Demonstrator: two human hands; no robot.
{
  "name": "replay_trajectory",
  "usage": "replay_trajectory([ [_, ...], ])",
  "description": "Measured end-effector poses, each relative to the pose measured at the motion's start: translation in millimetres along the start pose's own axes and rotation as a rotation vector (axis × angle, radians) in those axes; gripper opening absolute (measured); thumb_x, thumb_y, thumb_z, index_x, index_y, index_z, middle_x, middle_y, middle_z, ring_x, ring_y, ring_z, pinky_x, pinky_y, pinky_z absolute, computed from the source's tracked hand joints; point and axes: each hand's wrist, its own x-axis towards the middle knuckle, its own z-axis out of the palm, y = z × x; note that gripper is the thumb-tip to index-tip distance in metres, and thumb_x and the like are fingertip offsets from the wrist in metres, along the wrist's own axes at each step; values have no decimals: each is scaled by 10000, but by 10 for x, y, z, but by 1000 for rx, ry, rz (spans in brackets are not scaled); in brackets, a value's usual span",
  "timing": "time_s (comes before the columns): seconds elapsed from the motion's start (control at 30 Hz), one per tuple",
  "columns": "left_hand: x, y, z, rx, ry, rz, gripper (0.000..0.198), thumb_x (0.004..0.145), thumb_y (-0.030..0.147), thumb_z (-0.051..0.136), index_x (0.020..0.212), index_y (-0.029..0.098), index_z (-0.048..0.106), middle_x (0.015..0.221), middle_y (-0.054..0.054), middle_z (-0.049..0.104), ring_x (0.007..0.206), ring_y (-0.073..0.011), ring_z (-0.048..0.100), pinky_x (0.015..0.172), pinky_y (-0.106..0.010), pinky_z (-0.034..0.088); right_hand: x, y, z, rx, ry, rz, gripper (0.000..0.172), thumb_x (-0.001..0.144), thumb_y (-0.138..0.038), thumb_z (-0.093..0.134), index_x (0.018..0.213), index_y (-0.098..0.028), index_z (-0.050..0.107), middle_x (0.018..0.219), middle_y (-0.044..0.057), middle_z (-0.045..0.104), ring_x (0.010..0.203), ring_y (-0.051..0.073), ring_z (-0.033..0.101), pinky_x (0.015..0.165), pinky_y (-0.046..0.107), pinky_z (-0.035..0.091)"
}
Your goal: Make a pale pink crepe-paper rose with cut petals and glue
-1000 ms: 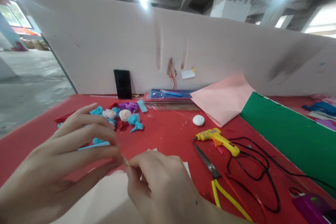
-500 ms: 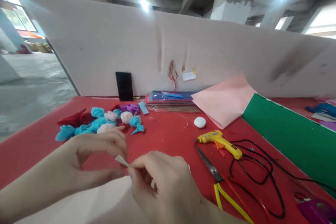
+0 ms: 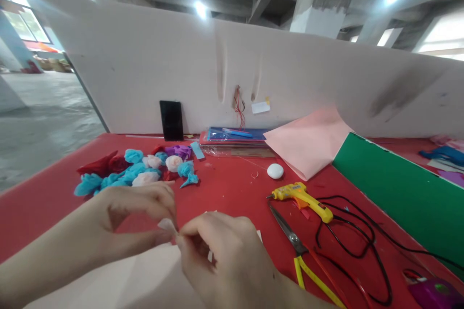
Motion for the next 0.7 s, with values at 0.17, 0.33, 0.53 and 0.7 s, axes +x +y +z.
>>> replay_trajectory([
  [0.17,22,-8,6,-90,1,-62,83,707,260,672,631,275,703,692,44,638,641,-107,579,663,-221,481,2,28,-11,145,-78,132,137,776,-166,565,649,-148,615,508,-43,561,406,28,496,431,90,372],
  [0.33,5,-27,41,-163,13,-62,107,707,247,672,600,250,679,636,45,608,616,-105,566,655,-232,478,60,27,-54,402,-253,414,152,803,-240,550,718,-149,637,534,-32,562,391,41,502,398,102,407],
  [0.53,53,-14,65,-143,29,-94,193,723,274,654,547,215,601,628,40,589,616,-114,558,641,-238,470,73,63,-59,583,-303,539,167,811,-302,566,743,-162,625,578,-31,567,384,31,490,379,95,407],
  [0.7,64,6,83,-162,20,-122,188,737,281,639,562,220,603,627,50,590,615,-110,551,641,-222,460,55,58,-44,300,-179,299,171,810,-243,544,723,-141,650,535,-16,586,394,47,510,395,102,406],
])
